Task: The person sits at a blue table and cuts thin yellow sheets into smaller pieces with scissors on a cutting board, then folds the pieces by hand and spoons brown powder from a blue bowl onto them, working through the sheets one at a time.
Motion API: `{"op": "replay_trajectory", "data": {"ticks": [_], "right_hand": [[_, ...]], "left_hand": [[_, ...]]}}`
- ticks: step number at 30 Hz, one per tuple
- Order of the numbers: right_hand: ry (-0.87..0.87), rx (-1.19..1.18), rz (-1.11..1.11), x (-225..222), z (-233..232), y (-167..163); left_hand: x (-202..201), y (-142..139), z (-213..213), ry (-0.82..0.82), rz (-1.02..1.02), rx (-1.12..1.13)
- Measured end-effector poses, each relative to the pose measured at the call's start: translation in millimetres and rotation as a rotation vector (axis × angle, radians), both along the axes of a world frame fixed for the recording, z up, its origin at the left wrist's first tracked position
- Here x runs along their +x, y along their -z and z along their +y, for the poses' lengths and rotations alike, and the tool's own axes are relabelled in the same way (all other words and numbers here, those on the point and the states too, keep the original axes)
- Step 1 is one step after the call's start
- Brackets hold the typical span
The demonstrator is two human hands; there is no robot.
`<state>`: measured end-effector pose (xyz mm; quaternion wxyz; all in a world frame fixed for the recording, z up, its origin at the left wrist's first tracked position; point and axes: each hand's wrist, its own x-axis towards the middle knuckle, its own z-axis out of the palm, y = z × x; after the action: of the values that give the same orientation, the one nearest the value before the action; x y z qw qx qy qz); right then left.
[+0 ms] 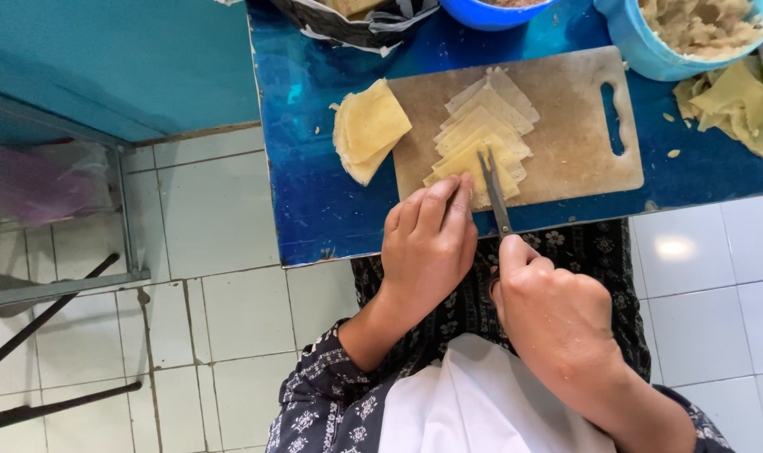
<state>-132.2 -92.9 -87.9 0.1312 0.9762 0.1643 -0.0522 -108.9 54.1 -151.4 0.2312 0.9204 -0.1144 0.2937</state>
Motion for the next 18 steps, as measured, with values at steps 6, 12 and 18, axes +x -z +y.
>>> {"op": "replay_trajectory", "data": {"ticks": [6, 12, 18], "right_hand": [[-0.055, -0.06, -0.003, 4.4, -4.0, -4.5], [-0.128, -0.15, 0.037, 9.4, -14.4, -11.8], [-0.077, -0.084, 0.084, 5.7, -11.2, -8.7]], "left_hand": [[-0.1, 0.5, -0.7, -0.002, 0.006, 0.003], [-1.2, 0.9, -1.4, -0.002, 0.011, -0.009], [-1.7, 0.0, -2.0, -0.002, 0.013, -0.012]]}}
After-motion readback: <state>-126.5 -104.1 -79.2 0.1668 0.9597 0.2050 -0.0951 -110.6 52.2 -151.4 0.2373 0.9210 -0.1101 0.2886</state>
